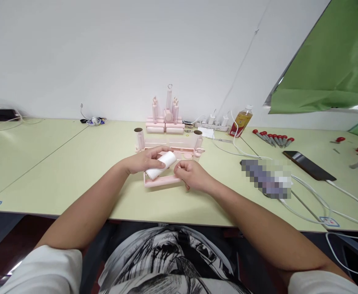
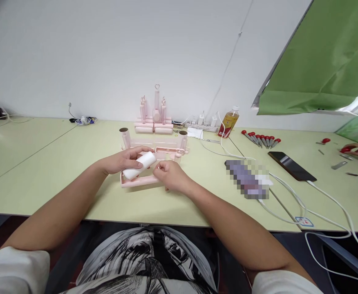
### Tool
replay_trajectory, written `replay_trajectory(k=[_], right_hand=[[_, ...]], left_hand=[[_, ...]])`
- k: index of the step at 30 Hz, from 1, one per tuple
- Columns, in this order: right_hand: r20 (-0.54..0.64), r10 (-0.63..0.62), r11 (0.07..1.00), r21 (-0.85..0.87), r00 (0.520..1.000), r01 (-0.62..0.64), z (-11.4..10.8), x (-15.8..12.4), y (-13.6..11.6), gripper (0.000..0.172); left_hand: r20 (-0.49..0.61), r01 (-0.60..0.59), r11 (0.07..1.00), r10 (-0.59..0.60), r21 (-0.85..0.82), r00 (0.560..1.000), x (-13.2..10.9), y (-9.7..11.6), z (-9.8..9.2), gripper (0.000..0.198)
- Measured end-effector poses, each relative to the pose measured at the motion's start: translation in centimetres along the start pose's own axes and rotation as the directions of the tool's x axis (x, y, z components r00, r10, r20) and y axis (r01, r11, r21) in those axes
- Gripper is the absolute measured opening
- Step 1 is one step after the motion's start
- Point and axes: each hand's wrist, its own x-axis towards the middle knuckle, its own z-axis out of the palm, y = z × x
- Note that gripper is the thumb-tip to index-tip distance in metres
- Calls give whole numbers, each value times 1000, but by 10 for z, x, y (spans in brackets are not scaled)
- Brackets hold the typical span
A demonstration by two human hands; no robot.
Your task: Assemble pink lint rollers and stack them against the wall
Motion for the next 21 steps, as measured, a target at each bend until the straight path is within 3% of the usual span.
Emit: replay_trajectory(k=[16,21], right_hand=[[93,-112,994,-6,989,113,1,-3,4,25],[106,-129,992,17,986,128,0,-1,8,40]], left_hand=[[21,26,992,-29,127,999,0,-3,-6,65],[35,51,995,-55,90,998,0,-1,-6,68]])
